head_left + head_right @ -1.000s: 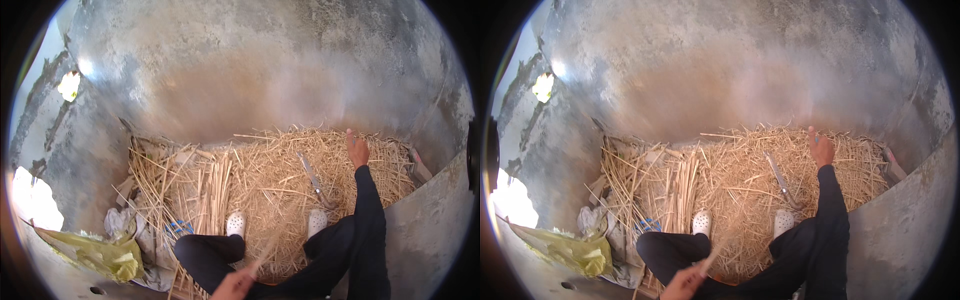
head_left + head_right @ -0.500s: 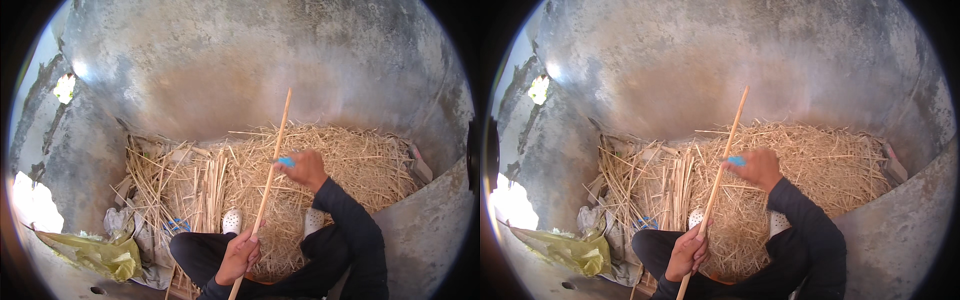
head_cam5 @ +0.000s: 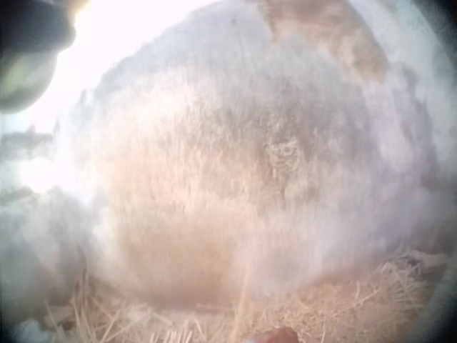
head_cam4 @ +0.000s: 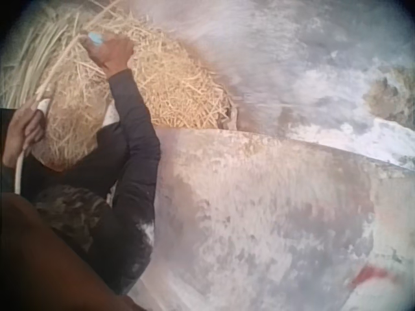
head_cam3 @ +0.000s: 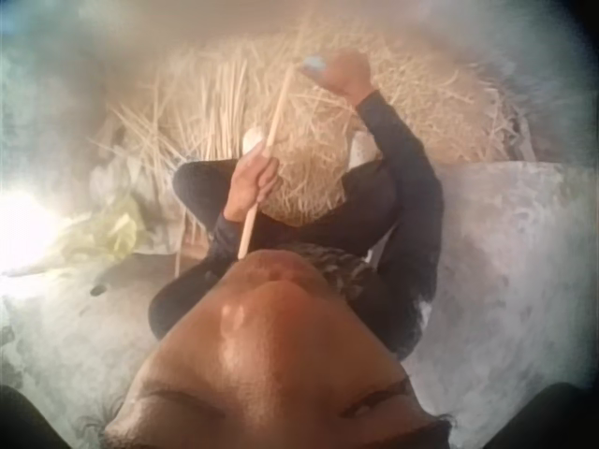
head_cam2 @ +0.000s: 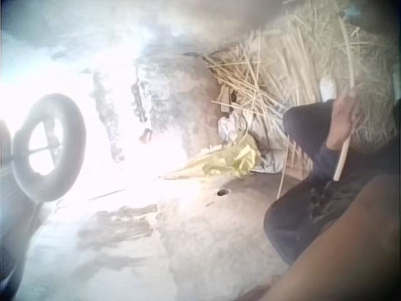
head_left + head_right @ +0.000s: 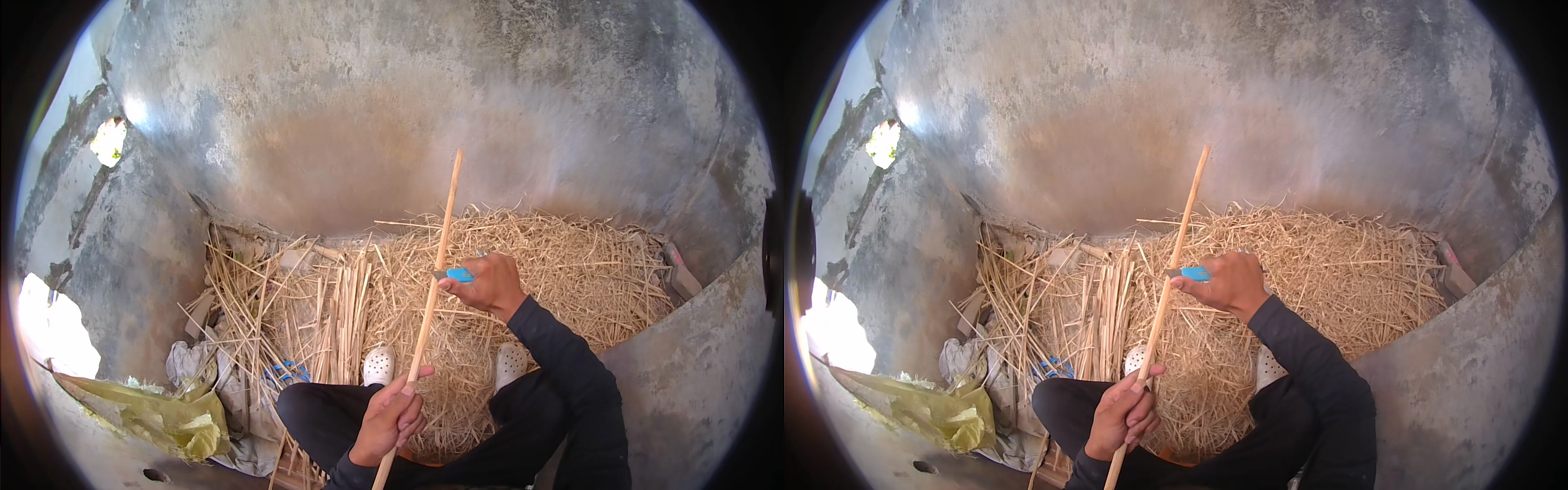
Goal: The person sits on a straw-covered floor and uses a blue utility knife to shave the outer layer off a long bamboo stick. They hold the stick with their left hand and scrape along its length with the knife in their right hand, creating thin shavings that fall onto the straw.
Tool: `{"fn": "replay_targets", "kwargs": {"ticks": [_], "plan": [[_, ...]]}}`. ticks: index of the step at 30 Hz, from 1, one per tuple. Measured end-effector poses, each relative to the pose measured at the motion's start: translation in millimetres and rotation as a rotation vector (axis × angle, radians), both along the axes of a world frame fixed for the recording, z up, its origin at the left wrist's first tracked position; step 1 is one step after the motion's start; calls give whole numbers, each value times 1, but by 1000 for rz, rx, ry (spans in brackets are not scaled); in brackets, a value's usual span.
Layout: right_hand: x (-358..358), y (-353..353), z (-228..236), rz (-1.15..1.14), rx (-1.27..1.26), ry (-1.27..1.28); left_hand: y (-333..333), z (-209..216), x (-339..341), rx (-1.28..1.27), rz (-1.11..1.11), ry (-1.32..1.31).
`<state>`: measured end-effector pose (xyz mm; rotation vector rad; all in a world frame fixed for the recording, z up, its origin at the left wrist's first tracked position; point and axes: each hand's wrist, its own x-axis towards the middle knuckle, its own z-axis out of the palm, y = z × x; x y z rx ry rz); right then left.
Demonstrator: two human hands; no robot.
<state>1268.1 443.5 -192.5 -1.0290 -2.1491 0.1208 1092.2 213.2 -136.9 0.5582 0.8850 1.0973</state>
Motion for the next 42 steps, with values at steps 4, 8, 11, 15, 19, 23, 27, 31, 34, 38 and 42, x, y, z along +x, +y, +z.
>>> {"fn": "replay_targets", "kwargs": {"ticks": [4,8,11,15,19,23,27,31,34,38,42], "plan": [[-15,-28,4,114,15,66,-8,-1,-8,5,-3,-18],[-4,-7,-3,63,80,0,-21,-2,-9,-12,-26,34],[0,-4,0,121,217,-1,-27,-3,-9,-7,-47,69],[8,10,-1,49,219,5,-34,4,-10,-43,-67,99],[28,29,-4,-78,236,31,-43,1,-10,-68,-94,94],[28,37,-13,-133,207,-30,-49,-3,-9,-86,-78,33],[80,94,-43,-599,77,51,-72,-5,-6,-169,-97,-74],[109,85,-42,-589,-178,-38,-72,-8,-14,-182,-28,-3],[49,44,-26,-317,-217,-108,-60,-27,-26,-99,14,19],[-11,-30,-1,122,-18,-108,-28,-12,-22,3,-6,108],[-15,-45,5,178,55,-104,-23,-8,-17,25,-43,210]]}}
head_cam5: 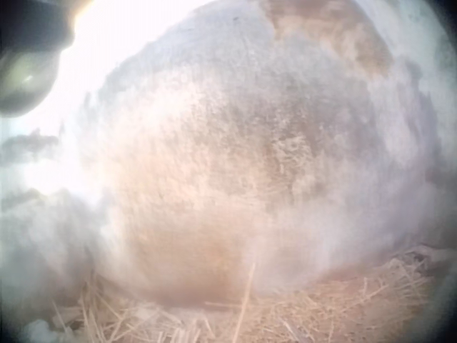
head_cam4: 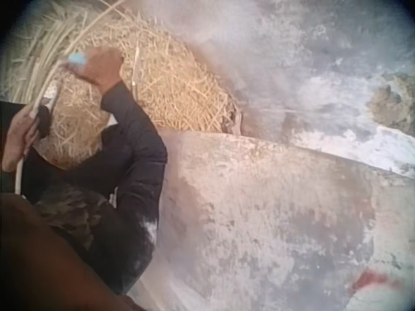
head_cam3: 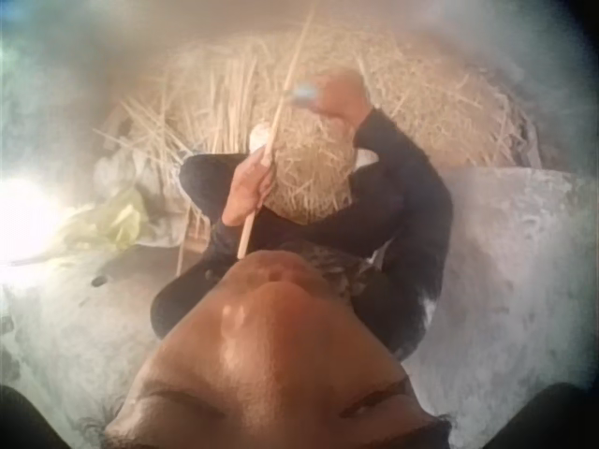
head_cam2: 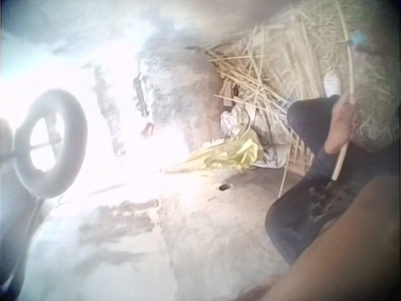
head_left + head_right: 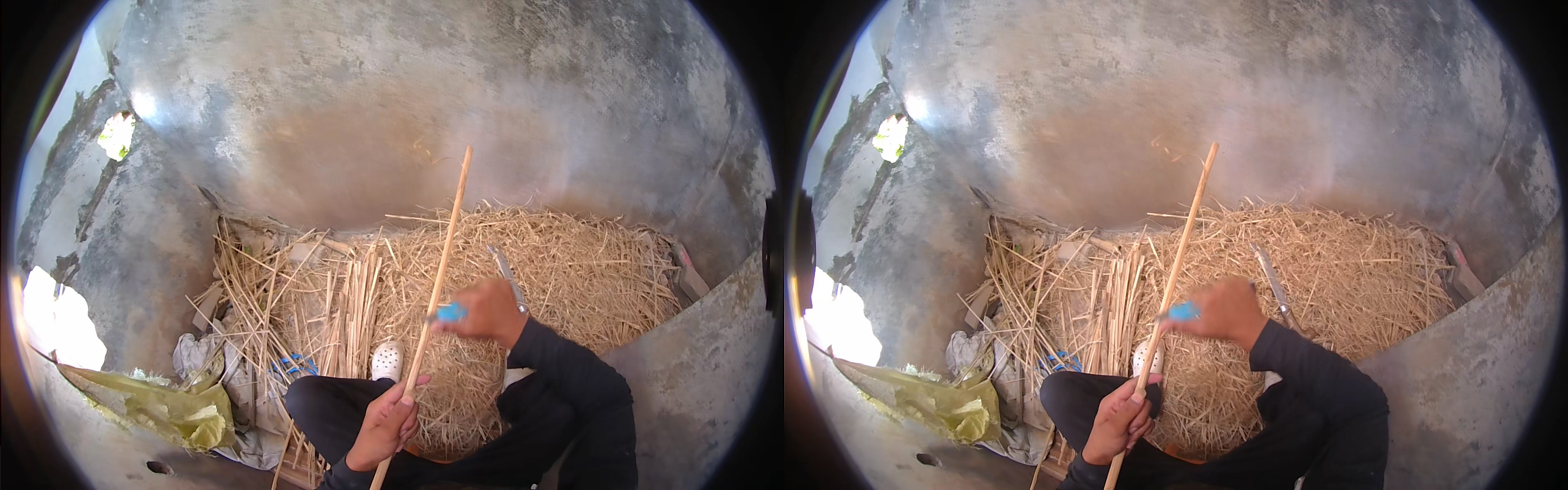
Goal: The person sits on a straw-covered floor and uses a blue utility knife to shave the outer layer off a long bamboo stick. They hold the stick with their left hand and scrape along its length with the knife in their right hand, creating thin shavings that fall onto the straw.
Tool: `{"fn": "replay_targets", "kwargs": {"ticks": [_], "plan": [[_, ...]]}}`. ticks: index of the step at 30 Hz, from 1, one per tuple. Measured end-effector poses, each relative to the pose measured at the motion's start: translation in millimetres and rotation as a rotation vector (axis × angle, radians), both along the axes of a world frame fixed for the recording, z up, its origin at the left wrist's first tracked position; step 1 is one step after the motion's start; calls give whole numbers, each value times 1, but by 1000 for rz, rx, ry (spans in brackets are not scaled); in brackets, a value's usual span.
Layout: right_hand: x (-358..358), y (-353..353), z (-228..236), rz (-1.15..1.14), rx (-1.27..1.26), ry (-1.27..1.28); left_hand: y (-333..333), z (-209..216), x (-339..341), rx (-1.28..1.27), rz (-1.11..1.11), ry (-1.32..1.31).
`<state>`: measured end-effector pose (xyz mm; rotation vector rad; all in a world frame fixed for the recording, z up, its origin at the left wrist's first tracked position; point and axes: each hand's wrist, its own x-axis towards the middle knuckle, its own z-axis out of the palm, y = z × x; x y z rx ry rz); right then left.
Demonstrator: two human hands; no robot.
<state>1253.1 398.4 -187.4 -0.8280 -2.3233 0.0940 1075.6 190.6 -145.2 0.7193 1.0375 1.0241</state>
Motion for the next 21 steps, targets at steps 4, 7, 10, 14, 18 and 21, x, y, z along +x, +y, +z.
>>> {"fn": "replay_targets", "kwargs": {"ticks": [4,7,10,14,18,21], "plan": [[25,52,-10,-309,-176,-47,-10,-2,5,-57,-42,67],[1,10,-10,-92,-155,28,-6,0,5,-27,20,115],[0,8,-10,-20,-86,55,-5,-4,4,49,18,199],[8,29,-8,-62,102,68,-5,-2,8,105,6,275],[23,58,-12,-228,173,101,-13,-5,8,96,-10,216],[27,67,-13,-249,146,99,-17,-3,10,82,-16,203]]}}
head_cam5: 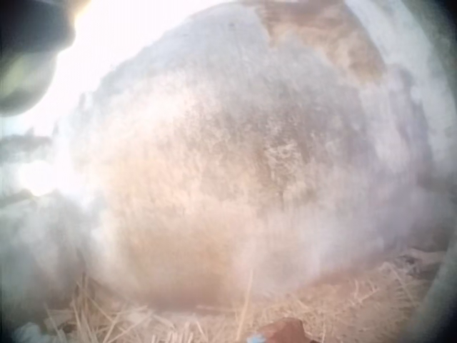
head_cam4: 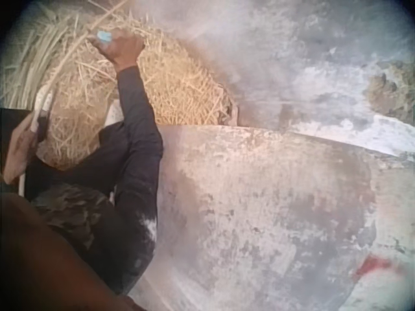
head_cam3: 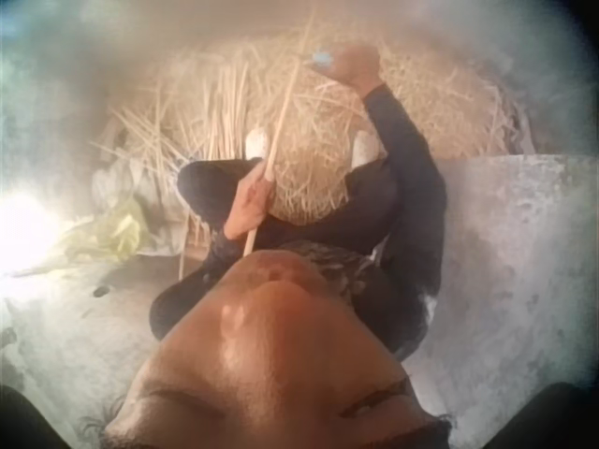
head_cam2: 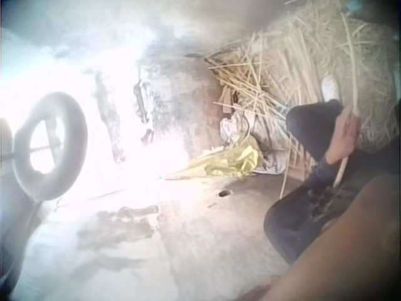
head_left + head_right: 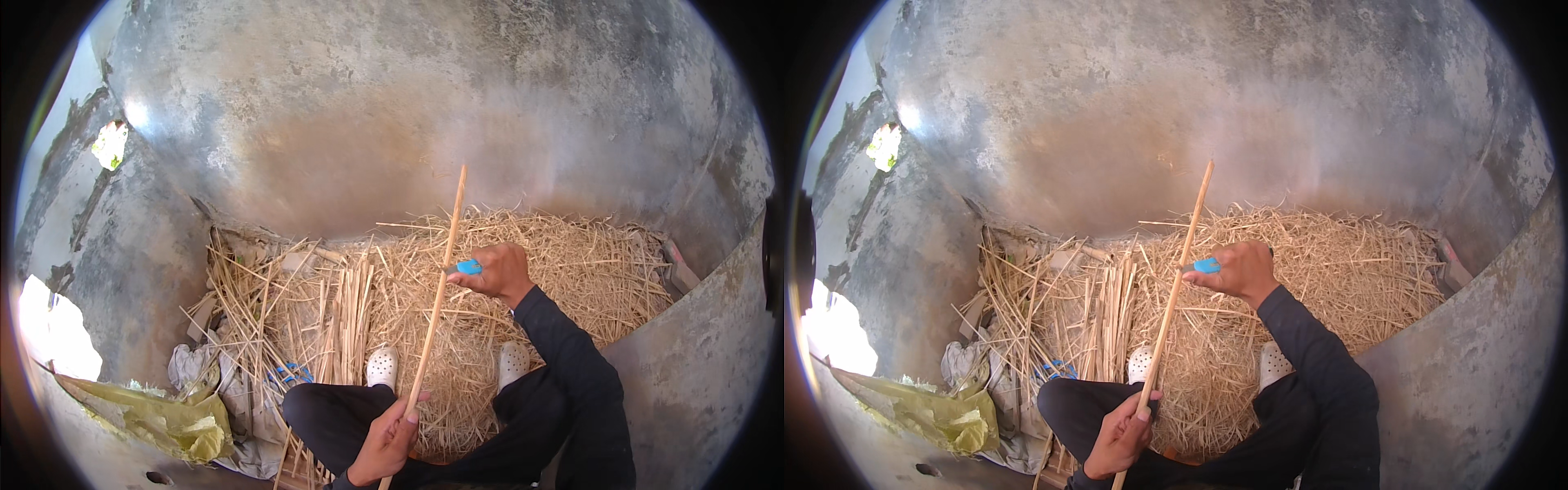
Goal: The person sits on a straw-covered floor and uses a blue utility knife to shave the outer layer off a long bamboo stick. They hold the stick with their left hand and scrape along its length with the knife in their right hand, creating thin shavings that fall onto the straw.
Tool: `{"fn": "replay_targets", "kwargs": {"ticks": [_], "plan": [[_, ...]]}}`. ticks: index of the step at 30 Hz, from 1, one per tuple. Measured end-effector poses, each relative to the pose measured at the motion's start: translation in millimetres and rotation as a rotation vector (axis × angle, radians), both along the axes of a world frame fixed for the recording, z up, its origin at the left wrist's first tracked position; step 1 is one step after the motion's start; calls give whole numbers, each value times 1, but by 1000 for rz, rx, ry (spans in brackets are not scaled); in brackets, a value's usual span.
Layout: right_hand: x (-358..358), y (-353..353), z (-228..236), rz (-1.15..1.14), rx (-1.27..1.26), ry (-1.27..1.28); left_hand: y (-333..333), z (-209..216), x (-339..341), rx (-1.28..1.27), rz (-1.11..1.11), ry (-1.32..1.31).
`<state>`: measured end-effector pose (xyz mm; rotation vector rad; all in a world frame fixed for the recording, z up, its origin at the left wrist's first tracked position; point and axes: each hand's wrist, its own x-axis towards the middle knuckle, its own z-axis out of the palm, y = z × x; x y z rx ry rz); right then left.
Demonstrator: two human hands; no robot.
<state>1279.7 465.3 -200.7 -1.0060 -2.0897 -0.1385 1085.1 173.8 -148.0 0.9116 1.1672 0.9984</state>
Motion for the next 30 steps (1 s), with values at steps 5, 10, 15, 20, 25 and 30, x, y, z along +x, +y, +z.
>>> {"fn": "replay_targets", "kwargs": {"ticks": [5,10,15,20,25,30], "plan": [[25,31,-15,-234,-122,-84,-19,-10,-2,-44,-28,46],[71,75,-63,-427,-118,37,-27,-11,-3,-33,-124,55],[133,83,-56,-672,-346,183,-66,-23,-26,-113,-5,55],[48,25,-24,-206,-497,72,-14,-16,-17,-88,-60,35],[-12,-60,-5,246,-287,-38,21,-12,-9,66,-3,39],[-14,-57,-6,256,-139,7,18,-11,-4,53,-4,67]]}}
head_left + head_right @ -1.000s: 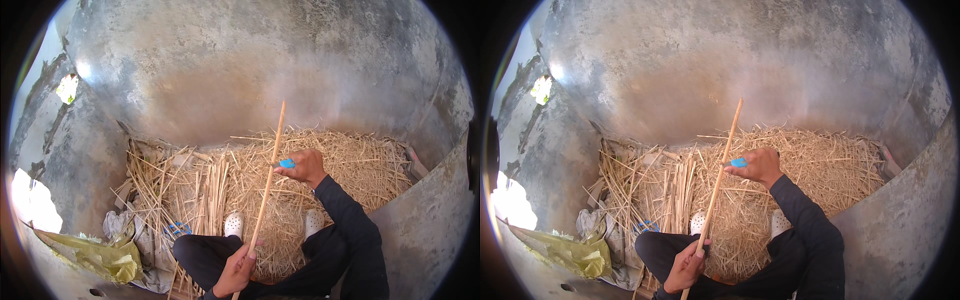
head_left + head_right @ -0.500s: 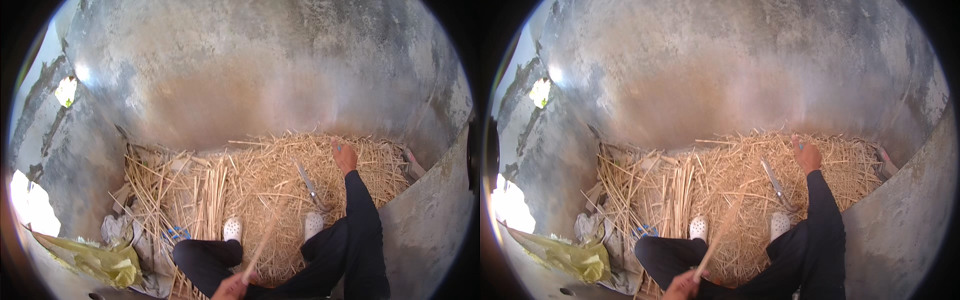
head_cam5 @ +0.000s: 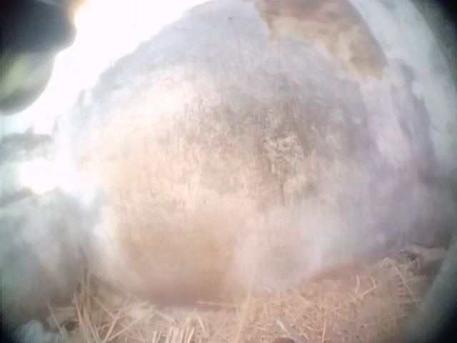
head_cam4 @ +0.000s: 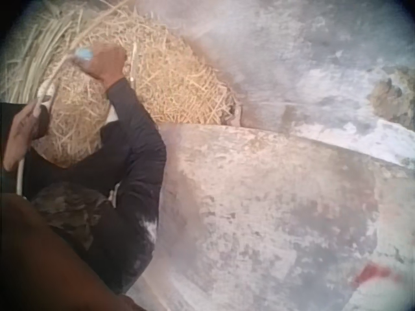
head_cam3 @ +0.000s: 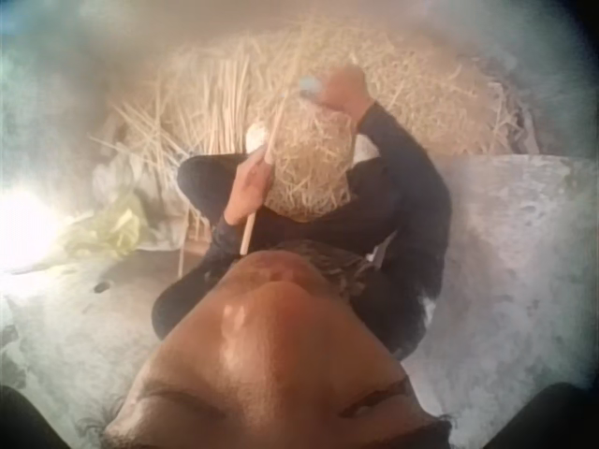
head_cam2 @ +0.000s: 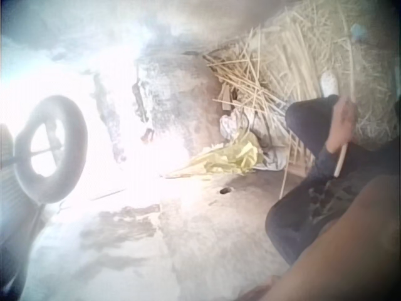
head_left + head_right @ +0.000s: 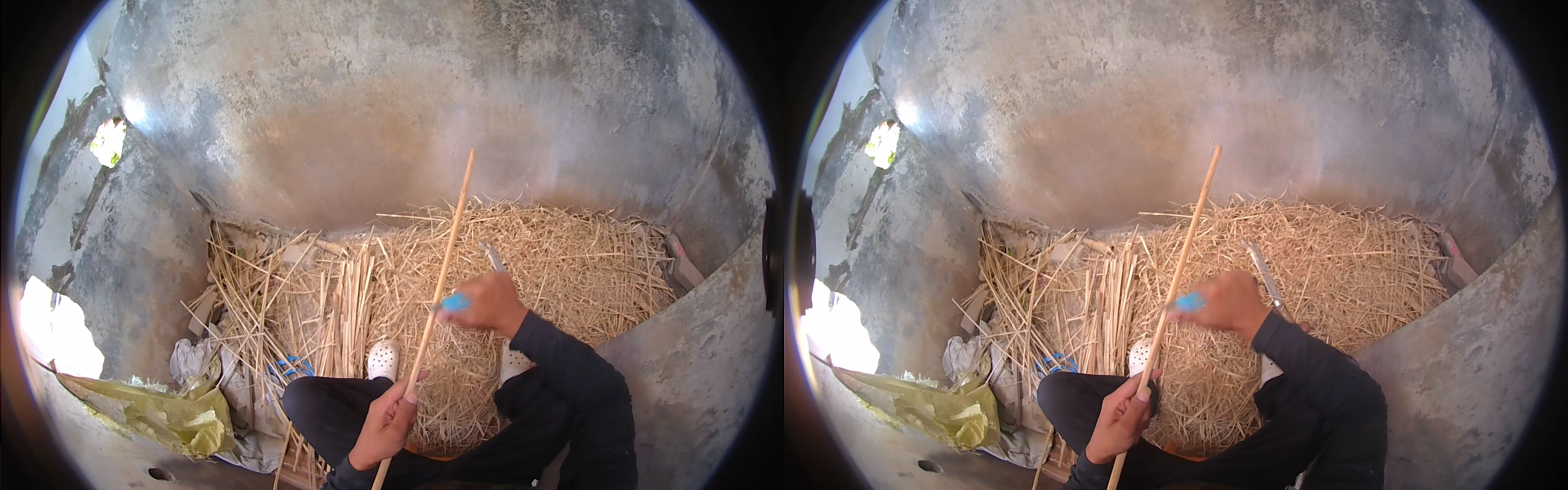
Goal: The person sits on a straw-covered floor and uses a blue utility knife to shave the outer layer off a long bamboo stick. They hold the stick with their left hand and scrape along its length with the knife in their right hand, creating thin shavings that fall onto the straw.
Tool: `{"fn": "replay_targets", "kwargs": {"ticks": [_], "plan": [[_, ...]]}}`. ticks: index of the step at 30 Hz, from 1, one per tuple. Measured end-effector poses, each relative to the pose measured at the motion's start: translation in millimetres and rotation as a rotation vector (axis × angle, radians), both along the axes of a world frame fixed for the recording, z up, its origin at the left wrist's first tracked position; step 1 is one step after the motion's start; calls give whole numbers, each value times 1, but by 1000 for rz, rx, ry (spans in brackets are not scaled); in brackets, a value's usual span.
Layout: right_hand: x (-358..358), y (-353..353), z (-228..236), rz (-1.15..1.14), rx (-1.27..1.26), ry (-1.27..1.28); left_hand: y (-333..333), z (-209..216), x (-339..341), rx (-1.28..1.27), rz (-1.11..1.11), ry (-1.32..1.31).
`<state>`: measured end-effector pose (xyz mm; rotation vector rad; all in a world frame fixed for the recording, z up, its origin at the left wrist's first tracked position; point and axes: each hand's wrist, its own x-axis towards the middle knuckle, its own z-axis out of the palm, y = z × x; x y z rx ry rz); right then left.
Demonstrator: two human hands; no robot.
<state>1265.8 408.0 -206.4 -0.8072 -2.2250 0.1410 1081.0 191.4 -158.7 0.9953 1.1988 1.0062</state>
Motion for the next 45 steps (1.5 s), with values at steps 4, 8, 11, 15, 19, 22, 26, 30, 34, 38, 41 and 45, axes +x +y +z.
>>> {"fn": "replay_targets", "kwargs": {"ticks": [4,8,11,15,19,22,26,30,34,38,41,45], "plan": [[25,54,-12,-280,-235,23,-11,0,1,-23,-19,74],[-1,3,-1,-48,-127,-58,-9,3,1,39,36,260],[-9,-11,7,64,34,-92,-4,5,0,115,43,464],[15,42,-9,-222,-97,3,-13,14,7,143,1,555],[53,82,8,-380,-290,-42,-21,26,9,89,11,546],[20,48,-10,-176,-88,27,-14,22,10,66,38,502],[-9,-2,9,25,-38,-17,-10,20,8,54,77,448],[1,17,10,46,83,-37,-5,21,12,78,46,508],[1,33,13,-66,151,12,-2,30,17,71,57,444],[44,87,-4,-426,-112,-123,-27,3,15,306,23,475],[58,97,-12,-468,-29,-135,-36,-1,16,278,-17,388],[59,110,-22,-466,56,-161,-21,3,10,37,-61,328]]}}
